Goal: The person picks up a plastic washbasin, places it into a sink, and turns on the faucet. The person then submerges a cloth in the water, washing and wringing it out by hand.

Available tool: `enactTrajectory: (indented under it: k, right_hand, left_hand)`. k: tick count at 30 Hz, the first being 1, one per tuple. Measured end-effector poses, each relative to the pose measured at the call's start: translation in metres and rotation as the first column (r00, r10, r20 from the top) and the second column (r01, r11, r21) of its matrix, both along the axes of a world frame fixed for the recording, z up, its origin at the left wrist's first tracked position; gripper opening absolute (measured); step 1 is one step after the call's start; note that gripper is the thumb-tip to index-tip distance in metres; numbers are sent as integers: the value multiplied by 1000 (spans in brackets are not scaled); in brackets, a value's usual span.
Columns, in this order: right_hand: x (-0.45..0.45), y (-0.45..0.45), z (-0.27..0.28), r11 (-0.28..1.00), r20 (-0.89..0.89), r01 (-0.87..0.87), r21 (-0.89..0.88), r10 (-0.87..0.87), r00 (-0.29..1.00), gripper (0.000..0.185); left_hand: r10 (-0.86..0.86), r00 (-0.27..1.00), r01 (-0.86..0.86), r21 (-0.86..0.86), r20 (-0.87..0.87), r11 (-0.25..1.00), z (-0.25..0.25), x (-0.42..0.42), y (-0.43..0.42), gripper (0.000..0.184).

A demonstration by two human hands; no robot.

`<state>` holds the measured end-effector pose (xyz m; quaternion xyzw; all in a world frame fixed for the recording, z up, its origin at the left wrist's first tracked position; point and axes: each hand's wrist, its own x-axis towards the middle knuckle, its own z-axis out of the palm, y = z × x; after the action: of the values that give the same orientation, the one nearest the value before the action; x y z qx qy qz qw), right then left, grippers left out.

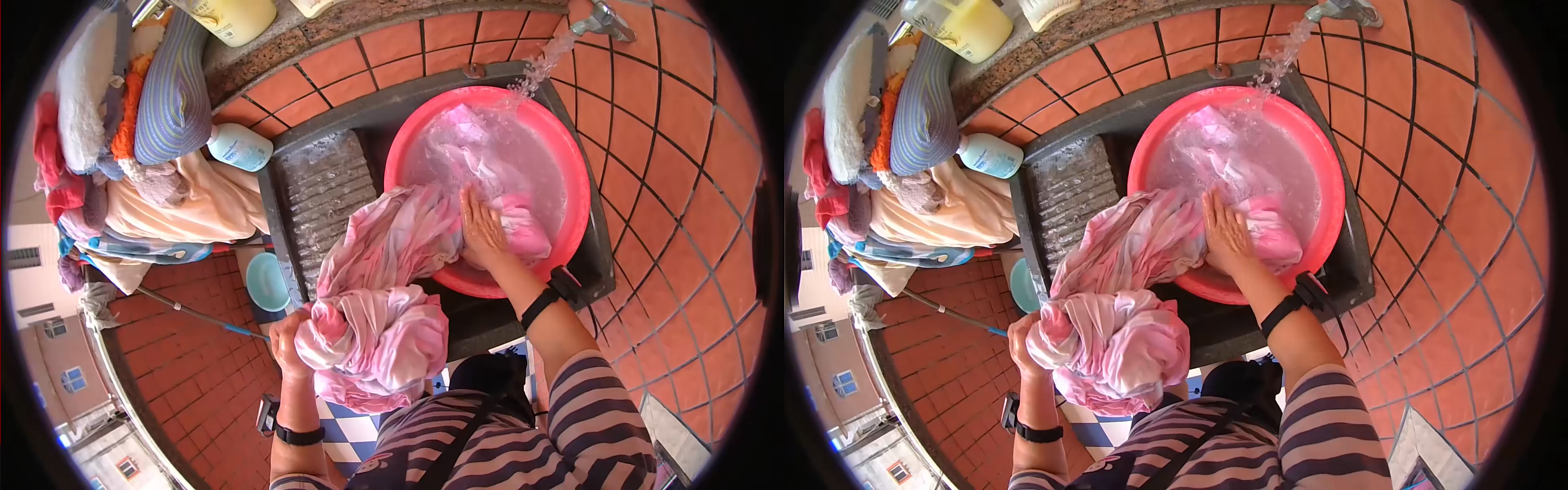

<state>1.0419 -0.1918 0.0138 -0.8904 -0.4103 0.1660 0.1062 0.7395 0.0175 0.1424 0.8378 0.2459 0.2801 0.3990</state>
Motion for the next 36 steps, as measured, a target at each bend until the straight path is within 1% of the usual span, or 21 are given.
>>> enactTrajectory:
  k: [1,2,3,5,6,8,9,13,15,17,18,20,21,23,25,26,28,29,30,32,36]
  right_hand:
    - [5,15,-1,998,-73,67,6,-66,995,108]
    - [10,29,-8,998,-76,63,12,-62,995,108]
    - [13,42,-19,978,-242,190,82,-165,956,87]
    - [18,69,-26,940,-402,311,137,-235,885,67]
    - [20,84,-22,796,-564,494,350,-243,789,46]
    - [8,110,23,414,-751,722,555,-124,649,17]
    - [-1,119,75,339,-790,747,572,-15,612,16]
    - [-40,148,149,187,-704,723,665,480,523,20]
    - [-69,156,153,206,-480,434,877,350,804,31]
    - [-97,159,140,265,-384,291,919,444,809,45]
    - [-106,159,107,407,-366,156,900,510,778,50]
    - [-115,150,81,660,-202,-313,683,582,787,64]
    - [-114,140,104,720,-222,-476,505,641,735,75]
    - [-75,131,140,618,-429,-505,603,784,448,79]
    - [-17,148,141,812,-678,-160,561,562,475,71]
    - [-3,158,124,817,-682,-163,554,557,473,71]
    - [12,187,57,893,-531,9,450,259,807,67]
    - [5,195,56,902,-416,110,417,81,906,68]
    - [-29,192,50,980,-48,-16,197,26,999,64]
    - [-53,172,39,846,-286,119,520,41,957,51]
    - [-142,77,100,697,-226,145,703,25,974,52]
  left_hand:
    - [-2,987,81,-479,163,874,14,-5,-13,37]
    - [-75,981,155,-500,177,852,24,-10,-23,40]
    - [-146,970,228,-520,195,823,32,-14,-32,44]
    - [-11,977,115,-479,215,870,31,-15,-47,40]
    - [138,980,-35,-556,145,830,17,-19,-46,38]
    - [444,895,-341,-717,-49,608,-14,-26,-41,34]
    - [740,664,-555,-733,-105,394,-44,-17,-40,34]
    - [774,632,-589,-679,-49,438,-67,42,-12,34]
    - [713,688,-568,-713,-137,411,-117,38,11,24]
    - [738,672,-431,-778,62,458,-107,42,21,30]
    - [648,748,-323,-776,140,541,-75,38,28,38]
    - [692,722,-526,-651,-4,546,-43,27,62,47]
    - [623,777,-450,-609,93,653,-30,28,78,53]
    - [526,850,-440,-501,36,746,-16,51,106,54]
    - [221,967,-239,-150,-126,960,-32,90,127,59]
    - [84,964,-83,15,-251,996,-43,105,131,61]
    - [-92,763,-66,-219,-640,974,-63,132,128,61]
    - [-179,801,345,196,-572,918,-73,126,132,60]
    - [-218,840,314,118,-497,942,-82,114,133,56]
    - [-228,907,261,47,-355,964,-37,86,103,53]
    - [-259,914,269,-14,-313,963,42,8,10,60]
